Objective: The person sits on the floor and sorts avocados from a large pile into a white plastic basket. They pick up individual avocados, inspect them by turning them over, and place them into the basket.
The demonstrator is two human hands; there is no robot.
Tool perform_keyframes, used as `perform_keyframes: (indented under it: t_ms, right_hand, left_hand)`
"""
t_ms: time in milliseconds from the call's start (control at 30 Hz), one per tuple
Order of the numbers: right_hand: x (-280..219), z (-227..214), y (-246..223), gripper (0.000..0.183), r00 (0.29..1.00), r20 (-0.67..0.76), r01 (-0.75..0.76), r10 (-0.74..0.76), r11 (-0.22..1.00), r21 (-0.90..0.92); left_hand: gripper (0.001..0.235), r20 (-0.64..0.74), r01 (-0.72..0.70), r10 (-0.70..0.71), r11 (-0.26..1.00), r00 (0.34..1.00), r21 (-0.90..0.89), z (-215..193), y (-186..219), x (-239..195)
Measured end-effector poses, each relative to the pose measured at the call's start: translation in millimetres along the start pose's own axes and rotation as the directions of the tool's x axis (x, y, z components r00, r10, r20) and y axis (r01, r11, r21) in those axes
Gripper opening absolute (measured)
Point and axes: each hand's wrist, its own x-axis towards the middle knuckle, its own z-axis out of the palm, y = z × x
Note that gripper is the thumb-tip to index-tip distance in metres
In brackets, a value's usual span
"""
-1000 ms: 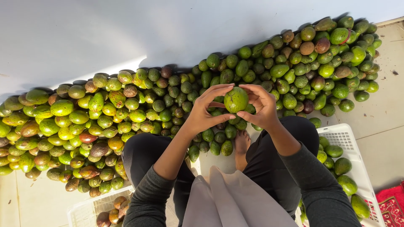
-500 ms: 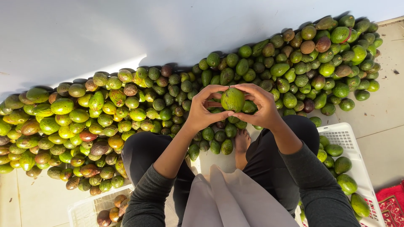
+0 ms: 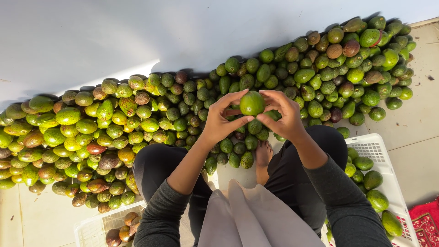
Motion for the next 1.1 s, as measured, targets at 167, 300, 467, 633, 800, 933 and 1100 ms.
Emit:
perform_keyframes:
  t_ms: [167,300,467,633,800,933,1100]
  right_hand:
    - [17.2,3.4,-25.9,0.063,0.989,0.039,0.138,-0.139,0.990,0.035]
    - [14.9,1.8,-25.0,0.064,0.990,0.009,0.142,-0.143,0.989,0.039]
    - [2.3,-1.1,0.5,0.061,1.000,-0.022,0.014,-0.011,0.993,0.121]
    - [5.1,2.8,-6.1,0.054,0.999,-0.007,-0.041,0.041,0.999,0.021]
    - [10.5,4.0,-23.9,0.073,0.999,0.044,-0.031,0.030,0.999,0.011]
    - [-2.1,-0.6,3.5,0.070,0.997,-0.029,-0.067,0.069,0.994,0.086]
    - [14.2,2.5,-23.0,0.072,0.999,0.038,0.001,-0.002,1.000,0.013]
  left_hand:
    - [0.061,0.006,0.121,-0.121,0.978,0.993,-0.169,-4.0,-59.6,-16.2]
    - [0.056,0.051,0.131,-0.124,0.979,0.991,-0.158,0.7,-21.7,-7.1]
    - [0.063,0.066,0.080,-0.076,0.995,0.995,-0.057,0.7,5.8,2.5]
    - [0.054,0.008,0.130,-0.130,0.989,0.991,-0.070,-6.1,-17.6,-2.4]
    - [0.042,0.035,0.293,-0.293,0.928,0.956,-0.229,-8.7,-43.4,-8.1]
    - [0.055,0.094,0.294,-0.280,0.932,0.955,-0.211,-6.8,-7.5,-0.1]
    - [0.056,0.099,0.305,-0.289,0.916,0.952,-0.261,-3.1,-8.4,-0.4]
